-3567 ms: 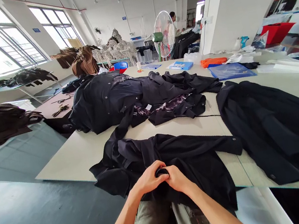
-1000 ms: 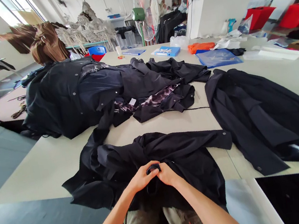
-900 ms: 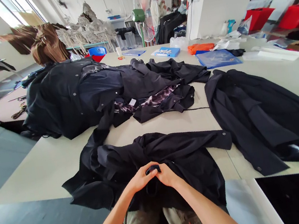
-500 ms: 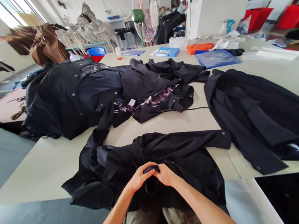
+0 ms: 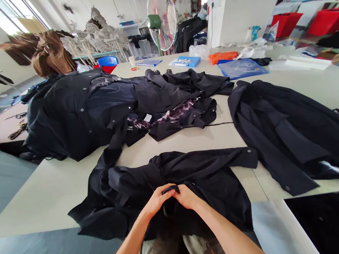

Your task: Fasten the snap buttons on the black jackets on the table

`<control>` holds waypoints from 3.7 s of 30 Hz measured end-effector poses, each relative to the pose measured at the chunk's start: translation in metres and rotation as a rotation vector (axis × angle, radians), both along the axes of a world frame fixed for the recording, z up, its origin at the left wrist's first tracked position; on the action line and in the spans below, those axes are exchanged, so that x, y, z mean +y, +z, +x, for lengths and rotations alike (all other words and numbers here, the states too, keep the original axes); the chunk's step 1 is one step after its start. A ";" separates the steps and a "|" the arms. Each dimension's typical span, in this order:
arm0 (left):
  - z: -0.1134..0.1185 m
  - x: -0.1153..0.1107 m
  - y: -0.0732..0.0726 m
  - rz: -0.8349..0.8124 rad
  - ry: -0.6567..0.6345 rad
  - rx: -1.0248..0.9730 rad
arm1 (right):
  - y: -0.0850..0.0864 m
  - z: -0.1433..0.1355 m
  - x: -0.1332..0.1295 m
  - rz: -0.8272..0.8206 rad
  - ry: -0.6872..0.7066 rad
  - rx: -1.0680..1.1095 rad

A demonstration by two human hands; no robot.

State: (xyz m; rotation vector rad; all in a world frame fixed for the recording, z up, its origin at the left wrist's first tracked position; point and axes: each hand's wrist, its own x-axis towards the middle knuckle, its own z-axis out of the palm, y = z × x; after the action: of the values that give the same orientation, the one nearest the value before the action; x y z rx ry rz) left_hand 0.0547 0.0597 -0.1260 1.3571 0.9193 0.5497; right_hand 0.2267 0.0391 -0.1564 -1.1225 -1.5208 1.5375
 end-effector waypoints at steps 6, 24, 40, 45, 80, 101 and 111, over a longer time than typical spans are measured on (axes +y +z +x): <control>-0.001 0.004 0.003 -0.008 -0.053 0.026 | 0.001 -0.001 -0.002 0.002 -0.025 -0.006; -0.005 0.008 0.014 0.169 -0.115 0.357 | -0.005 -0.005 -0.005 0.115 -0.076 -0.052; -0.010 -0.010 0.021 0.566 -0.052 0.476 | -0.005 -0.014 -0.006 0.065 -0.084 -0.115; -0.010 -0.011 0.025 0.521 -0.017 0.405 | 0.006 -0.010 -0.006 0.038 -0.015 -0.149; -0.016 -0.004 0.016 0.511 -0.208 0.558 | -0.001 0.011 0.006 -0.054 0.208 -0.191; -0.018 -0.004 0.010 0.400 -0.233 0.491 | 0.000 0.010 0.002 -0.133 0.217 -0.094; -0.015 0.001 0.012 0.352 -0.264 0.392 | -0.005 0.005 -0.002 -0.049 0.203 -0.103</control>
State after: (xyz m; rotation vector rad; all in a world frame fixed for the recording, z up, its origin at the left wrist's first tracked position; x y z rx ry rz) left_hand 0.0401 0.0604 -0.1139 1.9191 0.9624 0.2497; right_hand 0.2314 0.0375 -0.1614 -1.1188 -1.7190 1.6814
